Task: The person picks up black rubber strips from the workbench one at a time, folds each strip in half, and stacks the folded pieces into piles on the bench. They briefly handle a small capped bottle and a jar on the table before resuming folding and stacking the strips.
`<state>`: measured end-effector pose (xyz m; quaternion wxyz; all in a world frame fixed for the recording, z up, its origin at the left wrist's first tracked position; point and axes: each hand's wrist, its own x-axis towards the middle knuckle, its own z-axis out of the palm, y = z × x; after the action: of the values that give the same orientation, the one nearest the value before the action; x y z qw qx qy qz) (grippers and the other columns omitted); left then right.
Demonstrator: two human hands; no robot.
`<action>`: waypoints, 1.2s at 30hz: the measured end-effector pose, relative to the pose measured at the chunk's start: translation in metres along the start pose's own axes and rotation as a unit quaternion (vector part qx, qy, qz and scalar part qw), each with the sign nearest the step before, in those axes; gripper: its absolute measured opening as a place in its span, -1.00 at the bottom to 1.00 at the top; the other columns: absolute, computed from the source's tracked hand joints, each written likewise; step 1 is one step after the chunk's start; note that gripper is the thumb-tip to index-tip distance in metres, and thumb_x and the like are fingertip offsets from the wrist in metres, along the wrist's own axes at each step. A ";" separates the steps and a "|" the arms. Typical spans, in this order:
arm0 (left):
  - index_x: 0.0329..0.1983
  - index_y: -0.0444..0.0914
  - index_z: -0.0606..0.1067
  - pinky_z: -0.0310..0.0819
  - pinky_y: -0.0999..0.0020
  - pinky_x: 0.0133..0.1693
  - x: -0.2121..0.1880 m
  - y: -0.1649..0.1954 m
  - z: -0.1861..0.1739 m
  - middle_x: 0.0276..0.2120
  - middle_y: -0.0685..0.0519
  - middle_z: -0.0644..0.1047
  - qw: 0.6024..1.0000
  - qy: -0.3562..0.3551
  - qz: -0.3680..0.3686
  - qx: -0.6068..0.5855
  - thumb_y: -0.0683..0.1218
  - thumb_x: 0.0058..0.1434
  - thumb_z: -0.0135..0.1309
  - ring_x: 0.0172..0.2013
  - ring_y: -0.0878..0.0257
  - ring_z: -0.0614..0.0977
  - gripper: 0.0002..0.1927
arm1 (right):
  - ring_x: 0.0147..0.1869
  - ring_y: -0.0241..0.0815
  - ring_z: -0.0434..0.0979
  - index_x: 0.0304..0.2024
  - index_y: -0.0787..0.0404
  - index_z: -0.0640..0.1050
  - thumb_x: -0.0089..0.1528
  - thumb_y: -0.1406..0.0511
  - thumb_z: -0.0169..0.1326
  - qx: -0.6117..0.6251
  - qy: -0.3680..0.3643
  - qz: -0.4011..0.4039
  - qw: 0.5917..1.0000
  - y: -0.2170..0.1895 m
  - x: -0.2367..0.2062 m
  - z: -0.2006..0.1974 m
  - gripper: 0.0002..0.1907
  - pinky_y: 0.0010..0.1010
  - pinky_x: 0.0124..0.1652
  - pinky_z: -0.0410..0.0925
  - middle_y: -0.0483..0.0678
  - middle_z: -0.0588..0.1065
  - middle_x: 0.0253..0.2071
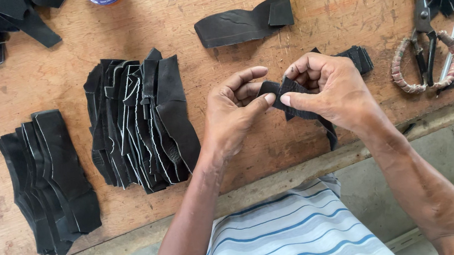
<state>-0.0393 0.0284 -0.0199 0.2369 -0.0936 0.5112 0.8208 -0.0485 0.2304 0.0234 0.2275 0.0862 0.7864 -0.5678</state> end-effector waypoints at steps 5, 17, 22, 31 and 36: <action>0.20 -0.39 0.47 0.63 0.46 -0.11 0.002 0.000 0.002 -0.22 -0.01 0.67 1.000 0.009 0.004 0.015 -0.33 0.12 0.25 -0.20 0.35 0.69 -0.47 | -0.21 -0.42 0.60 -0.08 0.29 0.57 0.11 0.47 0.30 0.001 -0.008 0.001 1.000 0.001 0.001 -0.001 -0.67 -0.63 -0.19 0.51 -0.10 0.61 -0.25; 0.15 -0.38 0.52 0.63 0.51 -0.20 0.003 -0.003 0.004 -0.24 0.01 0.68 0.999 0.014 -0.005 0.038 -0.27 0.17 0.25 -0.23 0.37 0.69 -0.55 | -0.16 -0.39 0.61 -0.06 0.34 0.58 0.16 0.52 0.26 0.070 -0.017 -0.023 0.997 0.013 0.001 -0.006 -0.71 -0.63 -0.14 0.52 -0.06 0.61 -0.21; 0.14 -0.34 0.54 0.62 0.51 -0.22 0.002 -0.003 0.004 -0.25 0.01 0.68 0.998 0.014 0.001 0.059 -0.24 0.20 0.25 -0.24 0.37 0.69 -0.59 | -0.17 -0.38 0.61 -0.08 0.34 0.59 0.16 0.52 0.26 0.066 -0.005 -0.019 0.998 0.013 -0.001 -0.004 -0.73 -0.62 -0.15 0.52 -0.05 0.61 -0.22; 0.06 -0.34 0.59 0.67 0.47 -0.12 0.003 -0.008 0.001 -0.17 0.00 0.68 0.999 -0.007 0.008 0.034 -0.23 0.25 0.20 -0.18 0.35 0.71 -0.70 | -0.17 -0.39 0.62 -0.08 0.33 0.60 0.16 0.51 0.27 0.044 0.010 -0.020 0.999 0.013 -0.001 -0.003 -0.73 -0.62 -0.14 0.53 -0.06 0.62 -0.22; 0.05 -0.34 0.61 0.63 0.47 -0.16 0.005 -0.013 -0.002 -0.17 0.01 0.69 0.999 -0.016 0.013 0.050 -0.22 0.26 0.20 -0.19 0.36 0.69 -0.72 | -0.16 -0.38 0.61 -0.08 0.34 0.60 0.16 0.51 0.28 0.049 0.011 -0.024 0.998 0.016 0.000 -0.003 -0.73 -0.62 -0.13 0.52 -0.05 0.61 -0.21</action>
<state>-0.0375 0.0329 -0.0330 0.2392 -0.0619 0.5493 0.7983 -0.0430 0.2384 0.0101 0.2012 0.0848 0.7615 -0.6103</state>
